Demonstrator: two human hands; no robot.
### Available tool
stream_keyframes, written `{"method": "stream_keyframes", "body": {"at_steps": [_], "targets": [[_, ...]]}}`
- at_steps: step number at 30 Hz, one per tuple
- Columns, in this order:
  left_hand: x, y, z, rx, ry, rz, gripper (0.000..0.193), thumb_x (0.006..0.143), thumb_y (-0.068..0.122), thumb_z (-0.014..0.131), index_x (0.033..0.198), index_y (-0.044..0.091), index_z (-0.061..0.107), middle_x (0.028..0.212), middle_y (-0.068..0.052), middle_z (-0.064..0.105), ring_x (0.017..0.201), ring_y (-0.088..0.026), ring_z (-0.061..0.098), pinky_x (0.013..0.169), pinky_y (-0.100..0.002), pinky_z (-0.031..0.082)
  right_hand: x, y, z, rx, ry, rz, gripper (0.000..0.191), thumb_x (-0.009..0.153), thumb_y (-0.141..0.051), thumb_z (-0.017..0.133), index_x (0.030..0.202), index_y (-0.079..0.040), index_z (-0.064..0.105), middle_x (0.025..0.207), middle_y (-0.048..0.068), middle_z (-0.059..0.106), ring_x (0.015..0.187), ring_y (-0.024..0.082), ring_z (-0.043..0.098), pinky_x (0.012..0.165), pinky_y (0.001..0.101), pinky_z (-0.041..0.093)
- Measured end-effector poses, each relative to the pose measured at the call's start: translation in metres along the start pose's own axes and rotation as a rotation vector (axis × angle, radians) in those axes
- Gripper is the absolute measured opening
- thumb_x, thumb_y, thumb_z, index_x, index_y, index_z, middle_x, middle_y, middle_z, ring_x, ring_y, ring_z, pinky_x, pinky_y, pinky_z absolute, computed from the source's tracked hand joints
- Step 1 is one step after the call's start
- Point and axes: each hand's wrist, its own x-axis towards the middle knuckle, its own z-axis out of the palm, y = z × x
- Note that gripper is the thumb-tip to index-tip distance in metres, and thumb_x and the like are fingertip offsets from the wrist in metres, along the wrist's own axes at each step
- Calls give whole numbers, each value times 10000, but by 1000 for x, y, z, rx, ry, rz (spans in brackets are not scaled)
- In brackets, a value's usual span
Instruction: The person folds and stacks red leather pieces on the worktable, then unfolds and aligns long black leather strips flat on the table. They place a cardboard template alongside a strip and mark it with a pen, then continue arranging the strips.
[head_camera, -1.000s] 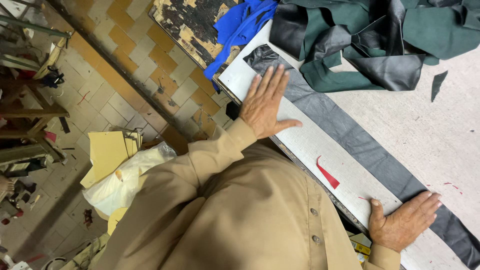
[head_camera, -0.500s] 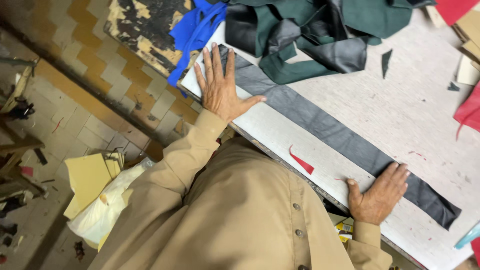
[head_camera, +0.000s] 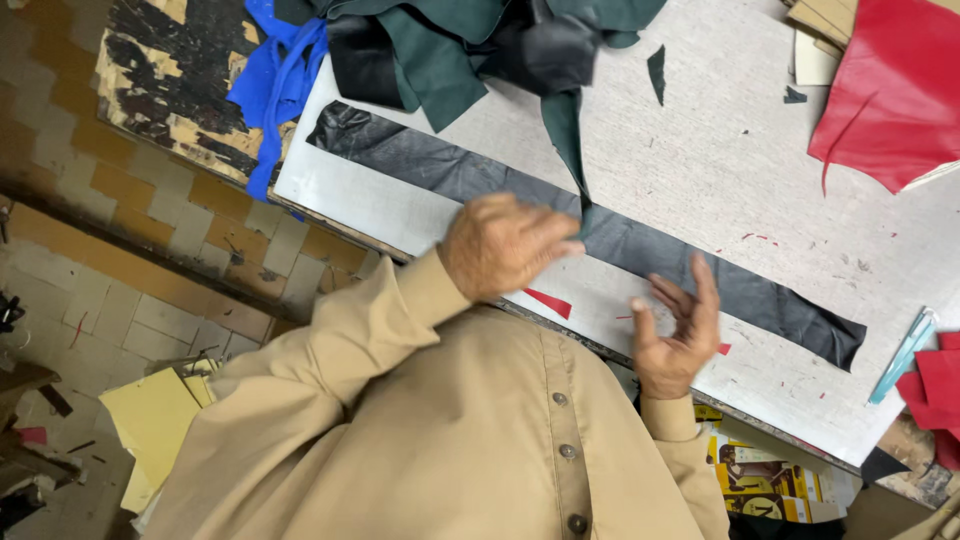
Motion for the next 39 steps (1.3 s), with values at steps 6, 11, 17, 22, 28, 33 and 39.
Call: {"method": "stream_keyframes", "body": {"at_steps": [6, 11, 17, 22, 28, 33, 39], "targets": [[0, 74, 15, -785, -344, -275, 500, 844, 372, 800, 1120, 51, 534, 821, -89, 646, 721, -264, 682, 662, -389, 525, 56, -41, 59, 65, -272, -373, 794, 758, -133, 796, 1479, -46, 476, 1631, 222, 368, 1347, 372, 607, 1095, 427, 559], [-3, 80, -8, -672, -553, -287, 450, 894, 237, 774, 1213, 64, 508, 866, -138, 658, 777, -289, 689, 650, -408, 507, 110, -48, 63, -122, -275, -508, 164, 965, -43, 767, 1126, -52, 735, 1187, 132, 748, 1121, 289, 756, 932, 349, 601], [-13, 51, -52, -571, -165, -642, 403, 911, 104, 724, 1261, 78, 526, 802, -81, 715, 701, -215, 747, 605, -330, 556, 133, -46, -12, -333, 394, -670, 182, 1014, -95, 794, 1005, 2, 641, 1006, 144, 666, 1003, 380, 598, 938, 435, 503], [-6, 27, -72, -268, 82, -303, 130, 905, 51, 794, 996, 22, 706, 948, -109, 693, 802, -236, 687, 711, -326, 544, 143, -19, -92, -473, 357, -827, 158, 1003, -43, 778, 1007, 54, 653, 956, 176, 699, 912, 364, 696, 944, 483, 556], [-23, -46, -106, -247, -21, -588, 117, 1017, 107, 782, 990, -2, 748, 824, -54, 722, 712, -98, 608, 630, -278, 480, 129, 8, -180, -706, 310, -569, 305, 951, 110, 586, 1228, 34, 691, 1206, 199, 762, 1128, 354, 764, 1024, 449, 624], [-40, -133, -113, -10, -318, -565, 238, 965, 222, 867, 1003, 4, 782, 813, -106, 737, 702, -141, 653, 655, -271, 516, 114, 5, -195, -1263, 134, -653, 400, 749, 21, 744, 1146, -23, 744, 1082, 188, 727, 1042, 394, 703, 898, 501, 561], [-66, -161, -113, 188, -377, -570, 329, 937, 271, 927, 1080, 10, 788, 906, -139, 754, 709, -169, 685, 687, -295, 548, 87, 38, -200, -1204, 107, -222, 470, 754, -25, 653, 1199, -165, 716, 1191, 116, 745, 1067, 283, 707, 876, 393, 560]]}}
